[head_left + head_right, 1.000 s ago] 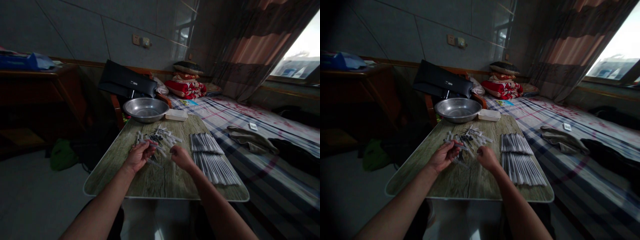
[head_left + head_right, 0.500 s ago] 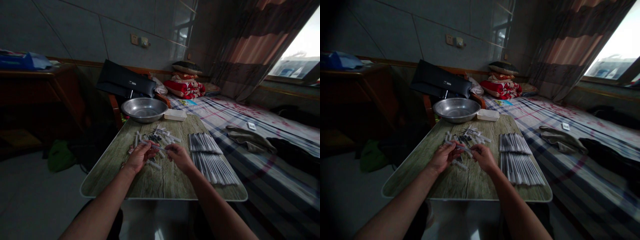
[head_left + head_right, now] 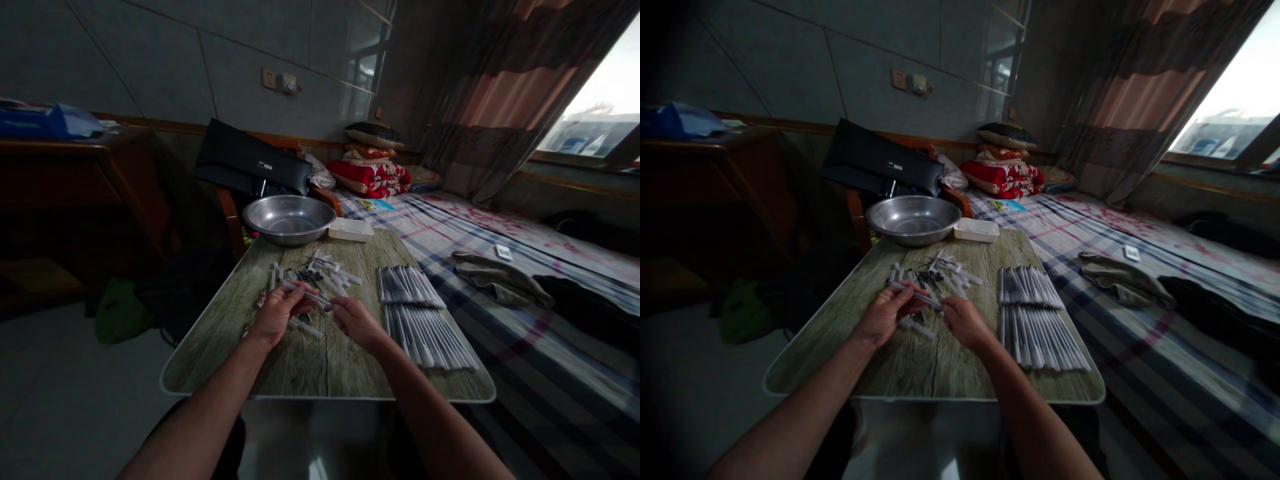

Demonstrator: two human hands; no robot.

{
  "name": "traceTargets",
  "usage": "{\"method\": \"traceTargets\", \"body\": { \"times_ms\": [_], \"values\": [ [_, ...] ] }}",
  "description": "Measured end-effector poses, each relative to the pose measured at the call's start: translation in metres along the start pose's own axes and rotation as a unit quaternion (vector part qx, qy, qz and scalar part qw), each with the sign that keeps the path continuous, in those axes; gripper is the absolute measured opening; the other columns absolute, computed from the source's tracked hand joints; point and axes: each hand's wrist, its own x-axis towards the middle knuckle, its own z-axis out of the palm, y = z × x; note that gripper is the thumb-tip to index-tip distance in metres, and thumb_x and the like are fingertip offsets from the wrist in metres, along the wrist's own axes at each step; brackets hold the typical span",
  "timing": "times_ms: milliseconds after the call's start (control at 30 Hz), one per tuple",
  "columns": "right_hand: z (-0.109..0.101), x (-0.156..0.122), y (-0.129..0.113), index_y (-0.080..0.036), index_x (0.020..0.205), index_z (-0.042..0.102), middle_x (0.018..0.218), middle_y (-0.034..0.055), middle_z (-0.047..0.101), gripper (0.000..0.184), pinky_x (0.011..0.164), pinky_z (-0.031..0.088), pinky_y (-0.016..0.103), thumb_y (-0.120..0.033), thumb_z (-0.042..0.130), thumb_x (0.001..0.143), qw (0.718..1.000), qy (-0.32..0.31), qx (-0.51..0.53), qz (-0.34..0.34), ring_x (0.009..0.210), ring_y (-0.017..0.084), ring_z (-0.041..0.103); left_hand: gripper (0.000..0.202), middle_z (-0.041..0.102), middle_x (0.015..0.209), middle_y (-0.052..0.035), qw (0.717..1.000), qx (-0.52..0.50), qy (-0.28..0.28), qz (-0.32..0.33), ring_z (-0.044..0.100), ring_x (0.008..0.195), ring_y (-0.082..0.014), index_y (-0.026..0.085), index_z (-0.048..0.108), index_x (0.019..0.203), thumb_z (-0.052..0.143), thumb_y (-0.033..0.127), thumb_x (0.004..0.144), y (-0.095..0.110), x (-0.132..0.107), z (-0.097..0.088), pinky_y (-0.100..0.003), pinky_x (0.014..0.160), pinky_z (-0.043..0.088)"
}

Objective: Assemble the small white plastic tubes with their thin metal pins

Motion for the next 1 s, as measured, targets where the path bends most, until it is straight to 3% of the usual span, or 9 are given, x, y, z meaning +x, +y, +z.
{"method": "traceTargets", "body": {
  "times_ms": [333, 567, 867, 1000],
  "values": [
    [0.003, -0.001, -0.002, -0.016, 0.083, 0.058, 0.054, -0.0050, 0.038, 0.027, 0.043, 0.024, 0.020, -0.039, 0.045, 0.086, 0.999, 0.046, 0.026, 0.004, 0.045, 0.007, 0.031, 0.032, 0.074, 0.086, -0.0059, 0.998, -0.039, 0.049, 0.027, 0.071, 0.072, -0.0181, 0.016, 0.060, 0.084, 0.077, 0.037, 0.067, -0.009, -0.005, 0.015, -0.026, 0.064, 0.057],
    [0.000, -0.002, 0.002, -0.016, 0.081, 0.058, 0.052, -0.0059, 0.038, 0.028, 0.042, 0.023, 0.019, -0.041, 0.047, 0.085, 0.998, 0.048, 0.028, 0.003, 0.043, 0.007, 0.030, 0.033, 0.074, 0.086, -0.0065, 0.998, -0.044, 0.044, 0.031, 0.071, 0.072, -0.0182, 0.016, 0.058, 0.083, 0.078, 0.037, 0.066, -0.011, -0.007, 0.019, -0.026, 0.064, 0.057],
    [0.000, -0.008, -0.008, -0.017, 0.077, 0.055, 0.050, -0.0072, 0.036, 0.025, 0.040, 0.022, 0.019, -0.040, 0.047, 0.084, 0.999, 0.029, 0.043, 0.002, 0.041, 0.006, 0.028, 0.034, 0.074, 0.086, -0.0037, 0.999, -0.038, 0.030, 0.024, 0.071, 0.075, -0.0179, 0.018, 0.056, 0.086, 0.076, 0.038, 0.069, -0.013, -0.009, 0.018, -0.028, 0.067, 0.058],
    [-0.009, -0.012, -0.020, -0.017, 0.083, 0.056, 0.051, -0.0071, 0.041, 0.022, 0.040, 0.027, 0.019, -0.036, 0.045, 0.085, 0.999, -0.029, 0.025, 0.031, 0.040, 0.006, 0.034, 0.032, 0.073, 0.085, -0.0033, 0.999, -0.024, 0.013, 0.027, 0.071, 0.074, -0.0181, 0.019, 0.058, 0.087, 0.076, 0.038, 0.069, -0.008, -0.009, 0.016, -0.028, 0.068, 0.057]
  ]
}}
